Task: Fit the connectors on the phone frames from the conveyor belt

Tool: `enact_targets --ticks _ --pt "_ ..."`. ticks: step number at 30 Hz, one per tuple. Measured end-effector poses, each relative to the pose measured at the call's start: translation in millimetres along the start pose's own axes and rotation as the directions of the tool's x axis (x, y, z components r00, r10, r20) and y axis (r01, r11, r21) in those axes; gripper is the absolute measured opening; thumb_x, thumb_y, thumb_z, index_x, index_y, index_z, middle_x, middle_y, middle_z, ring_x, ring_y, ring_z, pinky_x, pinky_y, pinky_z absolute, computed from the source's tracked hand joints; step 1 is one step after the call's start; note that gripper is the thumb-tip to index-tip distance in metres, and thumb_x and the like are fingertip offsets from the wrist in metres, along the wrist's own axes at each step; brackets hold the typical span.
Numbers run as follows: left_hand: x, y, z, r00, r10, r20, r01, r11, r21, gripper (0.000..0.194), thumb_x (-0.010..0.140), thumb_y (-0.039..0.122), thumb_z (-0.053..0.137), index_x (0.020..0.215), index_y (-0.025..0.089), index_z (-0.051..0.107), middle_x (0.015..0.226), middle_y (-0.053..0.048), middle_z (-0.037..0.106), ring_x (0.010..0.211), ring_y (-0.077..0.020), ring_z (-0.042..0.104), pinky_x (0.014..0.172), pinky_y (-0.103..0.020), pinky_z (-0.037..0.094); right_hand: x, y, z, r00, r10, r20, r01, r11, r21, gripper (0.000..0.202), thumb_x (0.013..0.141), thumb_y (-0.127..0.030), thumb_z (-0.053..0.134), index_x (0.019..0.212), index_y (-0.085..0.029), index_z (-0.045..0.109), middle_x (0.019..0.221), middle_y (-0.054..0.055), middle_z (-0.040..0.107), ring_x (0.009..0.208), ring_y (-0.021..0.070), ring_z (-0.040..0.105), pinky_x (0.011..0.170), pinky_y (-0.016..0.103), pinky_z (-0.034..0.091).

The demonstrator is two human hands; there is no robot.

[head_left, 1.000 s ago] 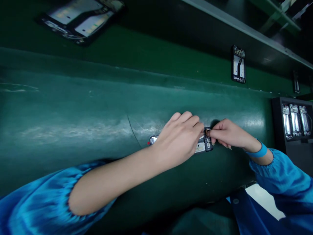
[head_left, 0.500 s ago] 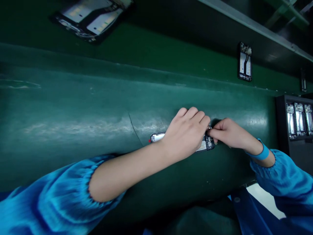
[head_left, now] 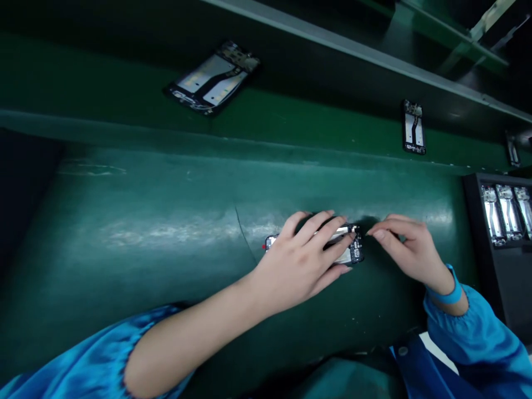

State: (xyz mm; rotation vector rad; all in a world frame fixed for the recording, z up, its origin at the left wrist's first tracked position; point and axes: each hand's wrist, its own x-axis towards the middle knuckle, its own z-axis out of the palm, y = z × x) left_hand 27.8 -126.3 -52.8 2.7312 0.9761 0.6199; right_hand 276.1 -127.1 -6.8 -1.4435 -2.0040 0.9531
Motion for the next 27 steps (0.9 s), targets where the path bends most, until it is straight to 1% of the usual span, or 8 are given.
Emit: enact_targets --ticks 4,6,9,12,15,17,22,27 --pt "-0.3 -1.5 3.9 0.999 -0.025 0.041 0.024 1.000 0.009 0.051 0.099 0.054 0.056 0.138 0.023 0.063 0.148 -0.016 0.056 0.135 -0.0386 0.050 0.108 -0.059 0.038 -8.5 3.0 11.2 0.994 -0.112 0.015 0.112 0.993 -0.026 0.010 0.098 -0.021 0.064 0.099 -0.020 0.074 0.090 0.005 0.073 0.080 0.0177 0.068 0.072 0.031 0.053" --pt "0.3 -2.2 4.6 0.997 -0.034 0.062 0.034 0.999 0.006 0.053 0.099 0.056 0.055 0.141 0.025 0.061 0.152 -0.015 0.053 0.137 -0.0386 0.048 0.109 -0.060 0.037 -8.6 6.3 8.9 0.985 -0.169 0.023 0.170 0.971 -0.169 0.011 0.098 -0.021 0.063 0.095 -0.018 0.073 0.087 0.007 0.072 0.078 0.0190 0.066 0.071 0.033 0.051" --pt "0.6 -2.1 4.9 0.996 -0.043 0.073 0.043 0.999 0.007 0.053 0.099 0.057 0.054 0.141 0.026 0.061 0.153 -0.014 0.052 0.139 -0.0382 0.047 0.110 -0.061 0.037 -1.9 12.7 3.0 0.978 -0.180 0.108 0.208 0.901 -0.380 0.026 0.099 -0.027 0.060 0.075 -0.018 0.065 0.068 0.004 0.060 0.062 0.0176 0.055 0.059 0.033 0.041" --pt "0.5 -1.5 4.9 0.996 -0.050 0.067 0.050 0.999 0.007 0.051 0.098 0.057 0.056 0.138 0.027 0.063 0.152 -0.013 0.053 0.138 -0.0380 0.048 0.109 -0.061 0.038 9.1 18.8 4.5 0.976 -0.147 0.161 0.190 0.936 -0.296 0.041 0.103 -0.027 0.052 0.062 -0.021 0.051 0.057 0.000 0.048 0.054 0.0143 0.047 0.054 0.032 0.034" --pt "0.7 -1.4 4.4 0.996 -0.057 0.066 0.057 0.998 0.002 0.052 0.097 0.057 0.058 0.138 0.027 0.064 0.152 -0.014 0.053 0.137 -0.0386 0.049 0.108 -0.062 0.039 18.6 22.7 14.7 0.990 -0.135 0.034 0.138 0.982 -0.130 0.046 0.105 -0.028 0.045 0.060 -0.022 0.048 0.056 0.000 0.048 0.053 0.0138 0.048 0.055 0.031 0.036" --pt "0.8 -1.5 3.9 0.995 -0.061 0.073 0.062 0.998 0.001 0.052 0.096 0.056 0.058 0.139 0.026 0.063 0.152 -0.014 0.053 0.137 -0.0393 0.049 0.108 -0.063 0.039 22.2 24.0 22.0 0.991 -0.137 -0.004 0.136 0.987 -0.090 0.044 0.105 -0.031 0.045 0.062 -0.022 0.050 0.057 0.000 0.049 0.055 0.0147 0.050 0.056 0.031 0.038" --pt "1.5 -1.6 2.6 0.995 -0.063 0.080 0.065 0.998 -0.018 0.051 0.097 0.055 0.058 0.138 0.025 0.064 0.151 -0.016 0.053 0.135 -0.0406 0.050 0.107 -0.064 0.040 21.9 26.0 29.8 0.975 -0.220 0.012 0.219 0.963 -0.159 0.040 0.105 -0.028 0.047 0.065 -0.023 0.049 0.059 0.001 0.050 0.057 0.0153 0.049 0.057 0.032 0.037" --pt "2.0 -1.5 1.5 0.993 -0.077 0.094 0.080 0.996 -0.034 0.051 0.096 0.055 0.059 0.136 0.024 0.066 0.151 -0.016 0.053 0.135 -0.0417 0.051 0.107 -0.065 0.040 18.1 28.4 31.4 0.975 -0.222 0.008 0.216 0.938 -0.273 0.038 0.105 -0.030 0.046 0.069 -0.023 0.053 0.063 0.003 0.055 0.060 0.0162 0.051 0.060 0.033 0.040"
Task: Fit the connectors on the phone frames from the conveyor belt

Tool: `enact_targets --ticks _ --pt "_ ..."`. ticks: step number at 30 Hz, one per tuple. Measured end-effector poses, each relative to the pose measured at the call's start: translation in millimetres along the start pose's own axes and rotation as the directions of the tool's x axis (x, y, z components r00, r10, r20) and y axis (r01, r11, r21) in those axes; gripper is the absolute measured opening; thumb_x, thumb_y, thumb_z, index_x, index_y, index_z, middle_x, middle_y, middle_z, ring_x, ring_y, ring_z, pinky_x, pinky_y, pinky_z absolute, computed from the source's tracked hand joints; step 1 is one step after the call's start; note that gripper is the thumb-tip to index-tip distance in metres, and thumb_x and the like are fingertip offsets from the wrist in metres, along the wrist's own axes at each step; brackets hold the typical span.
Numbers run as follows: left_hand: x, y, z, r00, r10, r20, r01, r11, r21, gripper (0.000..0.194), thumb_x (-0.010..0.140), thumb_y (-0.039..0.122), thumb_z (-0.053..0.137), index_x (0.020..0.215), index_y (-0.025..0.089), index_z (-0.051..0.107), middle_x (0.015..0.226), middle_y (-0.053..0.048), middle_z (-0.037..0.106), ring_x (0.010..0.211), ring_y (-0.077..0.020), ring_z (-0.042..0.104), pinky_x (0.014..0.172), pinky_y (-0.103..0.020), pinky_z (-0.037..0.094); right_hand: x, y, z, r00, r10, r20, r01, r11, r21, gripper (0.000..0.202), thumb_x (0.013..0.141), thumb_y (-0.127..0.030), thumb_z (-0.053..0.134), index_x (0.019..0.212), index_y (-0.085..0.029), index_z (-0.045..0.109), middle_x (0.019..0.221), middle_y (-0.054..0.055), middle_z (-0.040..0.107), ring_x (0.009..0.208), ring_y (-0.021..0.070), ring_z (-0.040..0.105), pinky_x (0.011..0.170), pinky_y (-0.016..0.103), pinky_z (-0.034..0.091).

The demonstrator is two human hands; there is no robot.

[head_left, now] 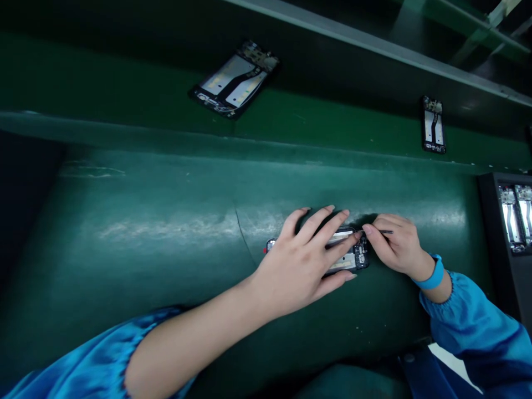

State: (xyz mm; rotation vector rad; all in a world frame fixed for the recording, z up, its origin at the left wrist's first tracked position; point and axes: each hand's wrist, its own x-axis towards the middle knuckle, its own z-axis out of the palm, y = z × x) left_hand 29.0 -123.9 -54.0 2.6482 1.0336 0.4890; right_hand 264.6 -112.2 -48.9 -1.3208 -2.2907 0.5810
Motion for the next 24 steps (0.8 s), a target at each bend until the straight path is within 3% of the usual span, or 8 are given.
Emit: enact_targets --ticks 8,13,18,21,24 --pt "-0.4 0.2 0.5 1.000 0.010 0.015 -0.011 0.999 0.030 0.052 0.098 0.056 0.055 0.139 0.025 0.063 0.152 -0.015 0.052 0.137 -0.0407 0.048 0.106 -0.064 0.040 0.8 -2.6 1.1 0.999 0.018 -0.046 -0.018 1.000 0.016 0.041 0.104 -0.026 0.046 0.063 -0.022 0.048 0.058 0.001 0.051 0.056 0.0152 0.049 0.058 0.032 0.038" --pt "0.5 -1.0 0.1 1.000 -0.007 -0.026 0.007 1.000 -0.028 0.048 0.095 0.052 0.061 0.132 0.023 0.068 0.139 -0.017 0.061 0.135 -0.0417 0.050 0.107 -0.066 0.040 6.5 -2.7 -5.4 0.982 0.186 -0.007 -0.184 0.975 0.125 0.044 0.104 -0.032 0.049 0.062 -0.022 0.053 0.058 0.001 0.053 0.056 0.0151 0.053 0.058 0.031 0.042" --pt "4.7 -7.4 -5.7 1.000 0.002 -0.025 -0.004 0.999 -0.054 0.045 0.093 0.049 0.063 0.128 0.023 0.071 0.131 -0.017 0.064 0.138 -0.0437 0.047 0.112 -0.072 0.035 8.9 2.0 -21.0 0.945 0.292 0.146 -0.326 0.835 0.444 0.041 0.101 -0.036 0.056 0.064 -0.022 0.065 0.087 0.007 0.077 0.091 0.0225 0.073 0.083 0.035 0.055" --pt "3.8 -4.4 -7.5 1.000 0.026 -0.006 -0.026 1.000 -0.007 0.042 0.097 0.040 0.057 0.134 0.023 0.067 0.146 -0.015 0.058 0.143 -0.0430 0.043 0.114 -0.073 0.032 5.3 -0.4 -26.8 0.932 0.265 0.247 -0.354 0.810 0.468 0.038 0.100 -0.031 0.058 0.065 -0.022 0.067 0.096 0.007 0.080 0.107 0.0242 0.074 0.090 0.035 0.056" --pt "-1.0 5.0 -2.7 0.999 0.001 -0.051 0.004 0.996 0.084 0.050 0.099 0.053 0.053 0.134 0.019 0.067 0.149 -0.014 0.056 0.142 -0.0432 0.044 0.114 -0.072 0.032 -1.1 -7.0 -28.2 0.934 0.237 0.268 -0.340 0.818 0.464 0.036 0.100 -0.028 0.059 0.065 -0.023 0.066 0.090 0.005 0.080 0.115 0.0245 0.071 0.093 0.035 0.055"
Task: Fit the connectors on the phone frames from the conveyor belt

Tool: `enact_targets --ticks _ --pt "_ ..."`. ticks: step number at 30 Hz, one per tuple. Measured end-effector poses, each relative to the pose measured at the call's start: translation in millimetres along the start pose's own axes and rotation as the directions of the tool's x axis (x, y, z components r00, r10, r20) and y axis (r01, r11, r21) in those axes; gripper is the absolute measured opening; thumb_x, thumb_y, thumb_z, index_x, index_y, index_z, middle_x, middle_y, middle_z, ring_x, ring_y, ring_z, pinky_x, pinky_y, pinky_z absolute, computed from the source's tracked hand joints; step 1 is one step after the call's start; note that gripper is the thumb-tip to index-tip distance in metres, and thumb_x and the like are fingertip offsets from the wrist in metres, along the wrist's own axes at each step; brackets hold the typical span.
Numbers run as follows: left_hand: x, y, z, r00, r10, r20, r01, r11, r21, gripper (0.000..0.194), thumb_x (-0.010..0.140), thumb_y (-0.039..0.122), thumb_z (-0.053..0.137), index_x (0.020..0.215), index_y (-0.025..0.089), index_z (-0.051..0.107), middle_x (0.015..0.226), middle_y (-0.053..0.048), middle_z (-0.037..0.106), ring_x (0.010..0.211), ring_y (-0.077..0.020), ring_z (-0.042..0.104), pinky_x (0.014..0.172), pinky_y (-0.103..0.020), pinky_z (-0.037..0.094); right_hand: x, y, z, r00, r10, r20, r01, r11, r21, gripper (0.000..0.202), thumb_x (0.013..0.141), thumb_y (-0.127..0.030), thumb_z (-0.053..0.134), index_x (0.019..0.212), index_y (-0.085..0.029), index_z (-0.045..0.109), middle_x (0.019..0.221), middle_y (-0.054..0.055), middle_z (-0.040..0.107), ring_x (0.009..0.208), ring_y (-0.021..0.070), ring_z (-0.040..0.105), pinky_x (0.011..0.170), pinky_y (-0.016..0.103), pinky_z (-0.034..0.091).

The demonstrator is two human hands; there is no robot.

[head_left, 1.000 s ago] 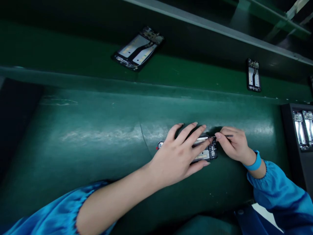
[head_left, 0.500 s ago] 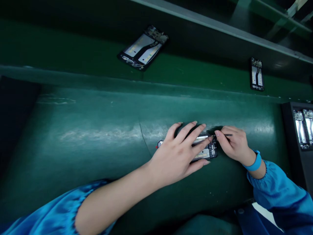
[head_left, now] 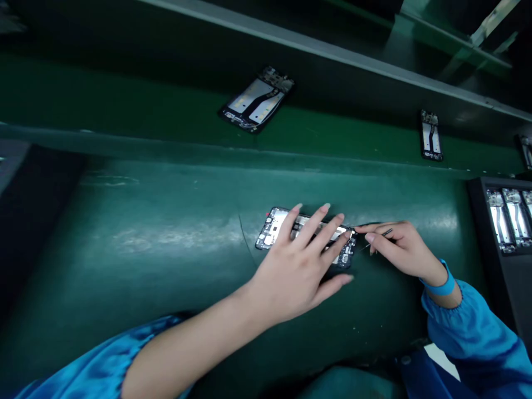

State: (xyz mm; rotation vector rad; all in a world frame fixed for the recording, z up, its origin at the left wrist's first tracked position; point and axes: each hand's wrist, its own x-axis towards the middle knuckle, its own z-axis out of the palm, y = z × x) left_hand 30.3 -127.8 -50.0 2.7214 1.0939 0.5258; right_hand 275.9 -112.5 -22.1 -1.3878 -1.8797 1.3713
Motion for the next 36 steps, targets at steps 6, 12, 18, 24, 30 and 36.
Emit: enact_targets --ticks 6,12,18,24,30,36 --pt "-6.7 -3.4 0.4 0.991 0.132 -0.015 -0.132 0.991 0.020 0.034 0.098 0.044 0.059 0.121 0.023 0.074 0.138 -0.007 0.066 0.129 -0.0348 0.057 0.105 -0.055 0.042 -22.5 -3.7 7.4 0.987 0.089 0.131 -0.101 0.990 0.094 0.040 0.100 -0.029 0.060 0.061 -0.024 0.066 0.071 0.005 0.075 0.118 0.0263 0.070 0.089 0.034 0.057" --pt "-9.7 -28.0 -8.7 0.941 0.327 0.086 -0.324 0.945 -0.044 0.034 0.100 0.034 0.054 0.128 0.025 0.071 0.136 -0.004 0.068 0.125 -0.0287 0.060 0.110 -0.047 0.037 -29.6 4.7 -7.4 0.983 0.137 0.124 -0.178 0.877 0.446 0.035 0.094 -0.027 0.063 0.060 -0.022 0.074 0.096 0.007 0.081 0.080 0.0216 0.075 0.076 0.035 0.060" --pt "-16.0 -28.2 -2.7 0.940 0.330 0.082 -0.329 0.944 -0.026 0.042 0.102 0.039 0.050 0.140 0.025 0.063 0.143 -0.005 0.064 0.132 -0.0303 0.056 0.117 -0.049 0.031 -11.1 0.4 -31.4 0.988 0.138 -0.064 -0.074 0.806 0.587 0.037 0.098 -0.028 0.047 0.113 -0.019 0.080 0.091 0.008 0.080 0.095 0.0277 0.074 0.097 0.047 0.053" --pt "-16.7 -25.1 -1.0 0.936 0.341 0.085 -0.343 0.939 0.003 0.045 0.099 0.033 0.052 0.141 0.021 0.061 0.144 -0.007 0.063 0.132 -0.0285 0.057 0.117 -0.049 0.031 20.3 -17.1 -32.7 0.976 0.194 -0.094 -0.115 0.837 0.535 0.028 0.097 -0.030 0.053 0.094 -0.018 0.077 0.053 -0.006 0.040 0.048 0.0135 0.052 0.073 0.034 0.054" --pt "-15.6 -19.0 1.0 0.939 0.336 0.068 -0.341 0.937 0.076 0.042 0.099 0.038 0.055 0.136 0.020 0.065 0.139 -0.009 0.066 0.128 -0.0309 0.059 0.112 -0.051 0.039 41.8 -28.3 -23.4 0.948 0.317 -0.031 -0.288 0.895 0.340 0.055 0.098 -0.052 0.050 0.056 -0.018 0.060 0.048 -0.004 0.035 0.044 0.0097 0.035 0.049 0.027 0.035" --pt "-14.7 -15.9 2.0 0.944 0.328 0.042 -0.331 0.938 0.100 0.042 0.097 0.036 0.058 0.137 0.023 0.065 0.138 -0.007 0.067 0.126 -0.0311 0.059 0.107 -0.051 0.042 67.8 -25.2 -16.8 0.962 0.275 -0.003 -0.274 0.957 -0.092 0.040 0.092 -0.035 0.060 0.057 -0.016 0.065 0.049 -0.005 0.040 0.048 0.0079 0.034 0.047 0.024 0.026"
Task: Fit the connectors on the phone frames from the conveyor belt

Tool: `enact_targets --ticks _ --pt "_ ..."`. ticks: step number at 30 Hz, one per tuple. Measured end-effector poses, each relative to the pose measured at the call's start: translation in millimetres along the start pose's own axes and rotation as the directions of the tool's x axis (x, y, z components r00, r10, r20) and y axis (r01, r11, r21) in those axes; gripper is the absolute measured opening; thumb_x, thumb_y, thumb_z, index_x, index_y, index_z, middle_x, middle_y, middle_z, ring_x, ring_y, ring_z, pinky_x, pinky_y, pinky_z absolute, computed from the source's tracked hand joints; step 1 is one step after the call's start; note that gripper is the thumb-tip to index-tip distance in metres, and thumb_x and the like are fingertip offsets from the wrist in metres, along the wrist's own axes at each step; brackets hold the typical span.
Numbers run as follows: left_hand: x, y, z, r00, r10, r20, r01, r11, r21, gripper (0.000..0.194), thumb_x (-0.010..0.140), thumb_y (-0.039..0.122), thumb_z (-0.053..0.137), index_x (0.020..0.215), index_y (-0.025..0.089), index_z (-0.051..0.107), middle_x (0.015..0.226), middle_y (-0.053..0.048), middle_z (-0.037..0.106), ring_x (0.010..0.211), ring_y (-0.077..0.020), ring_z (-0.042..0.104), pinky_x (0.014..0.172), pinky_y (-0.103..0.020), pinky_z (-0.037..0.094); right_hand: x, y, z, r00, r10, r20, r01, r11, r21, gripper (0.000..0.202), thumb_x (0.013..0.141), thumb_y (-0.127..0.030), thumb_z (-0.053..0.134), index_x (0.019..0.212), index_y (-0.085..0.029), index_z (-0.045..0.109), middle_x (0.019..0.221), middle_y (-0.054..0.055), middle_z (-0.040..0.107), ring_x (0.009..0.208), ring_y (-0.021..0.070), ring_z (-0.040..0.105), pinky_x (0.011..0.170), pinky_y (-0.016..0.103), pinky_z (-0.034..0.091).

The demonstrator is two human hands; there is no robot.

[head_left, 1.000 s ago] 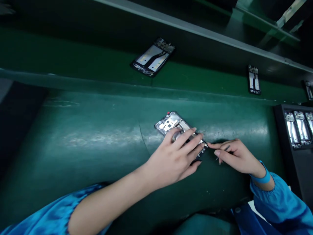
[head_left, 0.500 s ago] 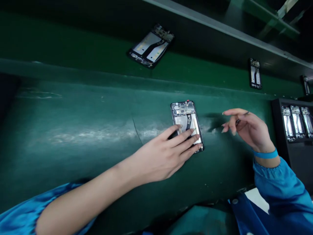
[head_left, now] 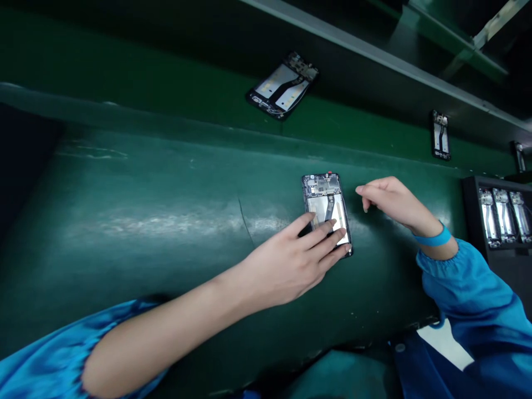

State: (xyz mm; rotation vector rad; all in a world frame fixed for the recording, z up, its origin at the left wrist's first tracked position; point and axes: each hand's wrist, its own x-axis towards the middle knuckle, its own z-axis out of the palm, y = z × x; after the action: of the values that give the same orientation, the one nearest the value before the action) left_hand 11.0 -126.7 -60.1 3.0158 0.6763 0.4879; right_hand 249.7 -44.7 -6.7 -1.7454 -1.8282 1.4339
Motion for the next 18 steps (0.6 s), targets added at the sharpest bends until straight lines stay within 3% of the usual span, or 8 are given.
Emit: enact_targets --ticks 7,18 --pt "2.5 0.5 -2.5 0.999 -0.033 0.009 0.033 0.999 -0.042 0.043 0.094 0.036 0.061 0.135 0.024 0.066 0.137 -0.007 0.067 0.128 -0.0317 0.057 0.109 -0.050 0.039 22.3 -5.4 6.7 0.977 0.163 0.138 -0.157 0.986 -0.056 0.031 0.087 -0.029 0.061 0.061 -0.015 0.070 0.040 -0.005 0.046 0.033 0.0058 0.035 0.035 0.022 0.023" --pt "3.0 -3.1 -3.0 0.999 -0.037 0.028 0.039 0.996 -0.083 0.043 0.096 0.036 0.057 0.137 0.027 0.064 0.138 -0.003 0.067 0.129 -0.0318 0.055 0.110 -0.051 0.035 25.1 -7.2 6.0 0.975 0.164 0.147 -0.159 0.986 -0.048 0.030 0.088 -0.027 0.063 0.063 -0.014 0.072 0.038 -0.005 0.047 0.031 0.0041 0.034 0.032 0.017 0.022"
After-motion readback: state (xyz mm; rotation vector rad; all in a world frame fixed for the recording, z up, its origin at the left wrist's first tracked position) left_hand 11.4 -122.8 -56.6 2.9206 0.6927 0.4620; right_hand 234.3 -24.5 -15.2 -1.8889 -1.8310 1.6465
